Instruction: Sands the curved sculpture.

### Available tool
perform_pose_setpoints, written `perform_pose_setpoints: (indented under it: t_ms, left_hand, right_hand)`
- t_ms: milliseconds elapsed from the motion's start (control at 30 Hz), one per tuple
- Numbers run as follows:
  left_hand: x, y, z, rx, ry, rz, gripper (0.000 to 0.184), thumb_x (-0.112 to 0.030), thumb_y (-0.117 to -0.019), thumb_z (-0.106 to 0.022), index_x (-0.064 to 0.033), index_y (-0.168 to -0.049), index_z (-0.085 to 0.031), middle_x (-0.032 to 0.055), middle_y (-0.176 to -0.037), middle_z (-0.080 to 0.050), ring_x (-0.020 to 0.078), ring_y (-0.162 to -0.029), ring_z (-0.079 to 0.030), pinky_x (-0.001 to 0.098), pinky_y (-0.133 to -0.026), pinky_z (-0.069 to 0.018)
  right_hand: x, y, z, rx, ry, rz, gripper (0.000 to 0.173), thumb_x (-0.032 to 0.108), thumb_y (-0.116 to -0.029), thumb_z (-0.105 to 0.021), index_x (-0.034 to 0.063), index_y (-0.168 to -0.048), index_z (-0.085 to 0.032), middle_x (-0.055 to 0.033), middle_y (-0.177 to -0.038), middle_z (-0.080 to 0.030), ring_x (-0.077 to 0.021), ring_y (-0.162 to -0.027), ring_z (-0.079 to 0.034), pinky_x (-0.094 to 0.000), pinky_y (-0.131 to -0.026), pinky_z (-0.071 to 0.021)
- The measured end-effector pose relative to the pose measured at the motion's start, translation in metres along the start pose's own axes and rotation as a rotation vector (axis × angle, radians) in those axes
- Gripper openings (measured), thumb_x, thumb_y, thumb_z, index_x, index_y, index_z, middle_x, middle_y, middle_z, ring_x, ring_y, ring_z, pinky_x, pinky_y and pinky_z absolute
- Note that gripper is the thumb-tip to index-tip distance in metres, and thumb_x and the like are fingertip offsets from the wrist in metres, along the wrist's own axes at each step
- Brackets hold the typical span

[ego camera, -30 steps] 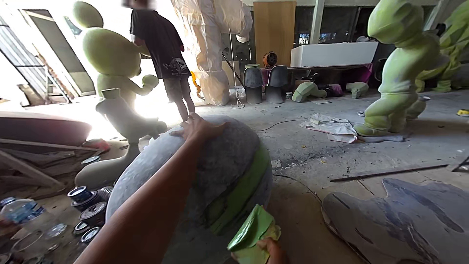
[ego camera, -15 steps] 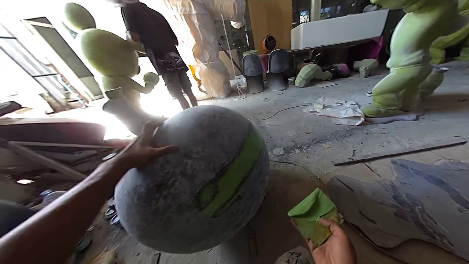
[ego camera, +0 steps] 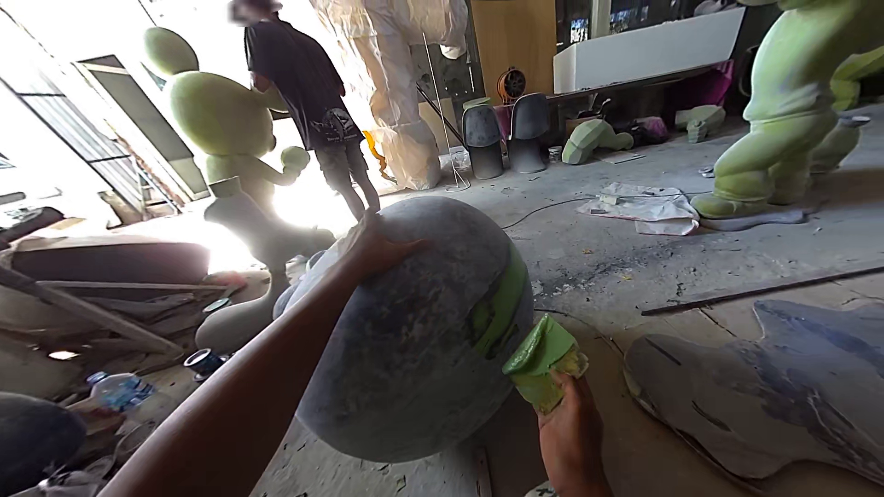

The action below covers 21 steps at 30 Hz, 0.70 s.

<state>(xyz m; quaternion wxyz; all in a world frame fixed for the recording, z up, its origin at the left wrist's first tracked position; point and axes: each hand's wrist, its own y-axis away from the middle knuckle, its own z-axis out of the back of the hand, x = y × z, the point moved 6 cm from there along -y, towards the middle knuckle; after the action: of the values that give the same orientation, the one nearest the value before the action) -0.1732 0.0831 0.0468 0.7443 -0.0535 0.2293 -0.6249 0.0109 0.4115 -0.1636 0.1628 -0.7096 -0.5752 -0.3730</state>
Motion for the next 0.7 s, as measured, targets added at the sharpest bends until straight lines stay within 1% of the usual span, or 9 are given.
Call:
perform_pose_setpoints:
  t_ms: [100, 167, 233, 333, 400, 467, 567, 633, 700]
  left_hand:
    - [-0.019, -0.015, -0.013, 0.043, -0.074, 0.02, 0.144, -0.098, -0.0547, -0.063, -0.0073, -0.159, -0.023, 0.0248, -0.15, -0.048, 0.046, -0.137, -0.048, 0.0745, -0.105, -0.0364]
    - [-0.027, -0.028, -0.022, 0.026, -0.091, 0.03, 0.148, -0.102, -0.0511, -0.059, -0.0055, -0.158, -0.025, 0.0263, -0.15, -0.048, 0.0474, -0.136, -0.048, 0.0763, -0.104, -0.036]
    - [-0.032, -0.037, -0.03, 0.005, -0.085, 0.036, 0.149, -0.103, -0.0478, -0.059, -0.0042, -0.156, -0.029, 0.0271, -0.146, -0.051, 0.0476, -0.134, -0.049, 0.0766, -0.102, -0.0369]
    - [-0.039, -0.045, -0.033, 0.004, -0.098, 0.061, 0.148, -0.104, -0.0457, -0.058, -0.0047, -0.153, -0.033, 0.0253, -0.144, -0.052, 0.0464, -0.132, -0.051, 0.0752, -0.1, -0.0386]
    - [-0.042, -0.051, -0.035, 0.007, -0.1, 0.077, 0.147, -0.103, -0.0467, -0.059, -0.0048, -0.153, -0.033, 0.0258, -0.144, -0.052, 0.0471, -0.131, -0.052, 0.0754, -0.099, -0.0395]
    - [-0.044, -0.055, -0.037, 0.006, -0.103, 0.087, 0.146, -0.103, -0.0476, -0.059, -0.0034, -0.151, -0.034, 0.0274, -0.142, -0.053, 0.0484, -0.13, -0.052, 0.076, -0.097, -0.0406]
    - [-0.044, -0.062, -0.038, 0.009, -0.107, 0.098, 0.145, -0.103, -0.0473, -0.06, -0.0042, -0.151, -0.035, 0.0275, -0.141, -0.053, 0.049, -0.13, -0.052, 0.0762, -0.097, -0.0403]
    - [-0.044, -0.067, -0.04, 0.026, -0.103, 0.106, 0.145, -0.103, -0.0474, -0.06, -0.0046, -0.151, -0.035, 0.0276, -0.143, -0.052, 0.0492, -0.133, -0.05, 0.0774, -0.099, -0.0384]
    - [-0.046, -0.071, -0.041, 0.038, -0.111, 0.11, 0.145, -0.103, -0.0473, -0.06, -0.0051, -0.151, -0.035, 0.0271, -0.143, -0.053, 0.0485, -0.134, -0.05, 0.077, -0.1, -0.0377]
  right_hand:
    - [-0.002, -0.013, -0.017, 0.134, 0.173, 0.276, 0.039, 0.012, -0.1019, -0.044, -0.0068, -0.135, -0.054, -0.0176, -0.125, -0.064, -0.0187, -0.115, -0.064, -0.0387, -0.101, -0.0543]
    - [-0.006, -0.02, -0.031, 0.2, 0.328, 0.484, 0.039, 0.01, -0.1023, -0.044, -0.0112, -0.133, -0.056, -0.0186, -0.124, -0.066, -0.0137, -0.116, -0.065, -0.0316, -0.103, -0.0524]
    - [-0.011, -0.026, -0.047, 0.206, 0.482, 0.635, 0.038, 0.011, -0.1038, -0.043, -0.0075, -0.132, -0.06, -0.0168, -0.122, -0.07, -0.0143, -0.116, -0.067, -0.0321, -0.103, -0.0533]
    - [-0.017, -0.036, -0.068, 0.128, 0.711, 0.767, 0.04, 0.013, -0.1027, -0.042, 0.0054, -0.134, -0.065, -0.0098, -0.127, -0.069, -0.0196, -0.118, -0.066, -0.0396, -0.103, -0.0529]
    - [-0.024, -0.041, -0.081, 0.057, 0.818, 0.819, 0.042, 0.008, -0.0985, -0.047, 0.0099, -0.135, -0.066, -0.0093, -0.132, -0.066, -0.0213, -0.117, -0.065, -0.0405, -0.099, -0.055]
    - [-0.04, -0.044, -0.093, -0.002, 0.918, 0.846, 0.048, 0.005, -0.0929, -0.054, 0.0138, -0.139, -0.066, -0.0152, -0.134, -0.058, -0.0205, -0.109, -0.065, -0.0337, -0.089, -0.0591]
    - [-0.066, -0.047, -0.107, -0.044, 1.131, 0.843, 0.057, 0.006, -0.0864, -0.063, 0.0126, -0.143, -0.062, -0.0191, -0.124, -0.059, -0.0236, -0.106, -0.065, -0.0312, -0.086, -0.0581]
    - [-0.076, -0.045, -0.111, -0.058, 1.303, 0.81, 0.061, 0.008, -0.0873, -0.067, 0.0137, -0.147, -0.058, -0.0187, -0.121, -0.061, -0.0277, -0.106, -0.064, -0.0335, -0.085, -0.058]
    - [-0.083, -0.042, -0.109, -0.054, 1.452, 0.733, 0.063, 0.007, -0.0902, -0.065, 0.0146, -0.151, -0.053, -0.0188, -0.123, -0.061, -0.0287, -0.108, -0.065, -0.0332, -0.084, -0.0587]
